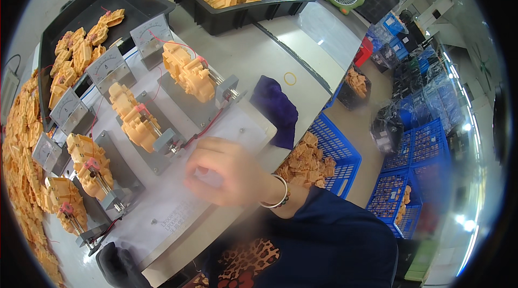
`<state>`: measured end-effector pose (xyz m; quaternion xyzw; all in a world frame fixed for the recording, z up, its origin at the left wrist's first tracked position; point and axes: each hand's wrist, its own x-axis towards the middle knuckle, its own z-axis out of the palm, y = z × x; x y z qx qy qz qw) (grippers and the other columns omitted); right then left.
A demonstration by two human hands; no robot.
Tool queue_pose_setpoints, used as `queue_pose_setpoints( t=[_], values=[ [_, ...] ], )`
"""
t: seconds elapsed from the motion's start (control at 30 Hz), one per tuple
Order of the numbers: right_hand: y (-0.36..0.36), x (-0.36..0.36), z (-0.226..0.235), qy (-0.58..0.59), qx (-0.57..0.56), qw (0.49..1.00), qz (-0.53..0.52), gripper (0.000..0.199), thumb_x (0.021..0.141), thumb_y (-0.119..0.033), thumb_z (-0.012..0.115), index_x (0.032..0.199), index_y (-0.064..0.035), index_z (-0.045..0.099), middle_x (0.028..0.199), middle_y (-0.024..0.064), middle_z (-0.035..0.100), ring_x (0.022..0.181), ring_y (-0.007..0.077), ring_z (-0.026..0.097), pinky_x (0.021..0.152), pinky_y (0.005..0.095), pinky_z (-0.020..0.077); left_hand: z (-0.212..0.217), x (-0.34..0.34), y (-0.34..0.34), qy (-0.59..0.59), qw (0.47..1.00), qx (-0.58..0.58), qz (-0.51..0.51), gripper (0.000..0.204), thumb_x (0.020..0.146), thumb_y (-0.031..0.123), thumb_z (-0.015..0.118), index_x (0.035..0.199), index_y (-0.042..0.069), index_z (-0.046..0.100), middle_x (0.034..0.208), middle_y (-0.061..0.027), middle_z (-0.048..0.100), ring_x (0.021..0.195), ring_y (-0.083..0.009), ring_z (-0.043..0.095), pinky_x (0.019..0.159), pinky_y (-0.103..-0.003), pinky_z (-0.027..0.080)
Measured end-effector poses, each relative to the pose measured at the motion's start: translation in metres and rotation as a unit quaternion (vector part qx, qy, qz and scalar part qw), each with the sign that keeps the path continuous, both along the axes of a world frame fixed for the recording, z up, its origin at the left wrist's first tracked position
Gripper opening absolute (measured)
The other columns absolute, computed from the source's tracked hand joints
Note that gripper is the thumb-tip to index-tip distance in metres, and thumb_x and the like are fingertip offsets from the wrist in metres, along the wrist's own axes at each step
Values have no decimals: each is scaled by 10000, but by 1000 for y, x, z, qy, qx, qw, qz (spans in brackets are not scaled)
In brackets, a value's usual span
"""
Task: Testing yellow plastic toy motor components using an analog testing jig to check electrical connectivity or performance.
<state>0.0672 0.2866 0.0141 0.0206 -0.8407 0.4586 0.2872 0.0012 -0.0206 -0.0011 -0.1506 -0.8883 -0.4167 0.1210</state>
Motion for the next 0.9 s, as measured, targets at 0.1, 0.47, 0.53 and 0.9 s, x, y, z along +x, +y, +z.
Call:
queue_pose_setpoints(
  t=[0.1, 0.47, 0.53, 0.9],
  values=[
    [0, 1, 1, -3, 3, 1000, -3, 136, 796, -128, 690, 776, -52, 579, 722, 55, 547, 645, 203, 553, 570, 327, 444, -1, 1, 1, 26, 1000, -3, 1, 198, 845, 96, 754, 889, -70, 657, 867, -152, 655, 753, -226, 623, 639, -322, 534],
    [0, -2, -1, 7, -5, 1000, 2, 142, 793, -128, 692, 772, -55, 572, 713, 53, 541, 631, 205, 546, 562, 334, 433, 12, 24, 87, 111, 991, -70, -34, 67, 820, 13, 665, 874, -9, 634, 796, -100, 565, 757, -256, 566, 656, -355, 435],
    [3, 1, -1, 5, 0, 1000, -4, 122, 784, -113, 701, 782, -56, 593, 717, 57, 551, 635, 204, 548, 569, 319, 439, 9, 22, 95, 117, 980, -147, -63, 71, 813, 17, 679, 855, -4, 625, 789, -105, 561, 738, -270, 555, 655, -365, 434],
    [3, 2, 0, 2, 8, 1000, -6, 104, 771, -103, 711, 789, -64, 617, 710, 59, 560, 633, 213, 556, 571, 313, 448, 9, 16, 89, 144, 968, -176, -104, 75, 795, 19, 684, 825, -2, 618, 750, -129, 539, 718, -305, 532, 669, -399, 427]
  ],
)
